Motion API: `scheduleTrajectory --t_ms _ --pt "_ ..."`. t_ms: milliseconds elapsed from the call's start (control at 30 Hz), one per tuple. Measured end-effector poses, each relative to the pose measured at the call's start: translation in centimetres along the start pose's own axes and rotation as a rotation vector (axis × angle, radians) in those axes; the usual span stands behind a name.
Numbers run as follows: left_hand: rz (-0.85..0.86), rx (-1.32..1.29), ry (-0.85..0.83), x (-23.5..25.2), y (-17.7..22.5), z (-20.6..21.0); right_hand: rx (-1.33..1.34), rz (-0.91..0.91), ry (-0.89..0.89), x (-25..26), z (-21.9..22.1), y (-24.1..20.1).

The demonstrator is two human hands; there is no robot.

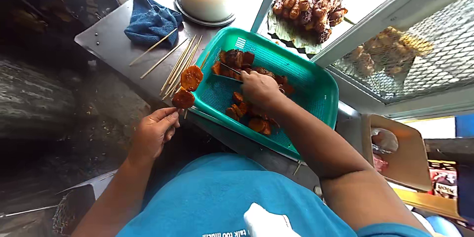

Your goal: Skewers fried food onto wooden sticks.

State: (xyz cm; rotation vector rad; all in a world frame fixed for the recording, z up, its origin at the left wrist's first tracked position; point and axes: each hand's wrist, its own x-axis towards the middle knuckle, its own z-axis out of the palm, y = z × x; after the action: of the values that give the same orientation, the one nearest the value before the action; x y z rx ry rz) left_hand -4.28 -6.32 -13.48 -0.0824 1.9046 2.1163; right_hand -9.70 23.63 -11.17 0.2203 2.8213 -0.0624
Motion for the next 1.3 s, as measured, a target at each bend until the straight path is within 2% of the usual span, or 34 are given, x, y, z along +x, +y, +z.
scheduleTrajectory --t_ms 100,200,300,400,667,967,1200,1300 --pt "-0.017 0.023 -0.004 -0.2 -0.3 -1.3 0.178 -0.065 -0.060 0.1 -0.9 3.4" --pt "-0.023 0.056 -0.063 -0.3 0.0 -1.8 0.559 -0.123 -0.083 -1.3 -1.4 6.6" --pt "-0.031 0.094 -0.151 -0.1 0.6 -1.5 1.071 -0.096 -0.196 -3.8 -1.1 8.8" --pt "-0.063 0.076 -0.232 0.3 1.0 -0.8 1.299 -0.126 -0.225 -5.9 -0.8 10.4" --pt "-0.116 0.065 -0.387 1.9 1.9 0.5 1.458 -0.246 -0.249 -9.8 0.4 13.7" --pt "-0.122 0.154 -0.538 2.9 3.1 0.5 1.467 -0.257 -0.286 -12.1 1.0 16.1" --pt "-0.131 0.184 -0.655 3.5 3.4 0.3 1.430 -0.366 -0.405 -12.6 0.7 16.8" --pt "-0.089 0.155 -0.658 3.6 3.1 0.6 1.390 -0.338 -0.384 -13.0 0.3 16.5"
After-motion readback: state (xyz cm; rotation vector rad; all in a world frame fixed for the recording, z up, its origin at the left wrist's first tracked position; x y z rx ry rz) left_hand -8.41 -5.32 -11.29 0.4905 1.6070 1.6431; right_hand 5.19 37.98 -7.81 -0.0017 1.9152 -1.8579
